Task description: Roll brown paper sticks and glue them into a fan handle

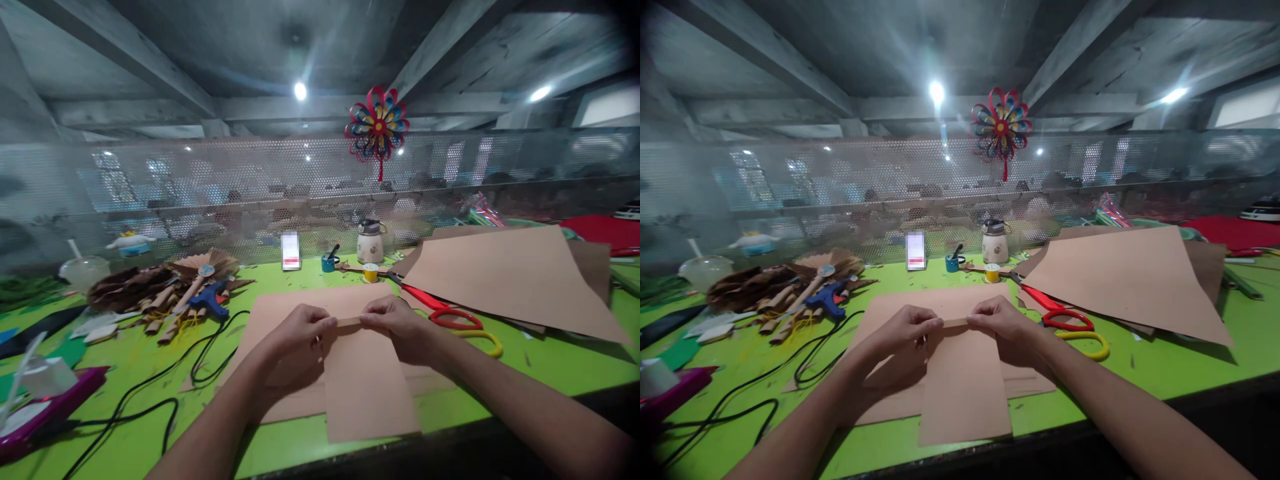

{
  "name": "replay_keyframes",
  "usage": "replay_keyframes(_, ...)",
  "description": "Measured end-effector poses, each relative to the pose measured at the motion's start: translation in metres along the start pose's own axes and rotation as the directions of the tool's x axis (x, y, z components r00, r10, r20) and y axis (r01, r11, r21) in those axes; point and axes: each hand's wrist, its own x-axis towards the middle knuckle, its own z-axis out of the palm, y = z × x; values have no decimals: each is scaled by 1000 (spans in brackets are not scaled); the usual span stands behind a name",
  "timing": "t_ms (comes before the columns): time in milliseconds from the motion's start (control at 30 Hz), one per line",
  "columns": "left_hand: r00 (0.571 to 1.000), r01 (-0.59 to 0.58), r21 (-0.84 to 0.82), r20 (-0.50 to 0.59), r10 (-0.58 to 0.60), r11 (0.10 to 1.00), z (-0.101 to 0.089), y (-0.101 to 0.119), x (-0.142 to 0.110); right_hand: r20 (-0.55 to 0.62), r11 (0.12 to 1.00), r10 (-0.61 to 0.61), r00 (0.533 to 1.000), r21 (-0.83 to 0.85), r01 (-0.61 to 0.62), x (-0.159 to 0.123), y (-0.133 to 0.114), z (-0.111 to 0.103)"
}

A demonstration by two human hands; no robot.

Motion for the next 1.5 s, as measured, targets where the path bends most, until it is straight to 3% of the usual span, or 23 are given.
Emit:
replay_keyframes(267, 995, -54, -221, 67, 70, 974, -8, -1, -4, 89, 992, -40, 995, -118, 51, 6, -1, -15)
replay_keyframes(400, 997, -72, -168, -46, 65, 983, -3, -1, 1, 109, 992, -35, 993, -113, 48, 4, -1, -16)
replay_keyframes(533, 991, -35, -11, -132, 34, 999, 0, 0, 3, 115, 996, -38, 993, -73, 47, 5, 4, -16)
replay_keyframes(767, 999, -47, -76, -31, 45, 996, 1, -3, 2, 98, 994, -60, 993, -84, 68, 3, 7, -7)
replay_keyframes(867, 999, -29, -42, 38, 31, 999, 4, -4, 3, 98, 1000, -1, 995, -18, 3, -4, 3, 6)
replay_keyframes(967, 999, 21, -9, 34, -21, 1000, 10, -5, 2, 57, 996, 52, 997, 71, -56, -12, -1, 17)
replay_keyframes(1267, 982, 98, -183, -144, -126, 978, 23, -4, 2, 68, 990, 68, 995, 116, -76, -12, 1, 19)
replay_keyframes(1500, 984, 69, -428, -117, -131, 901, 32, 2, -2, 75, 962, 102, 992, 245, -117, -21, -13, 24)
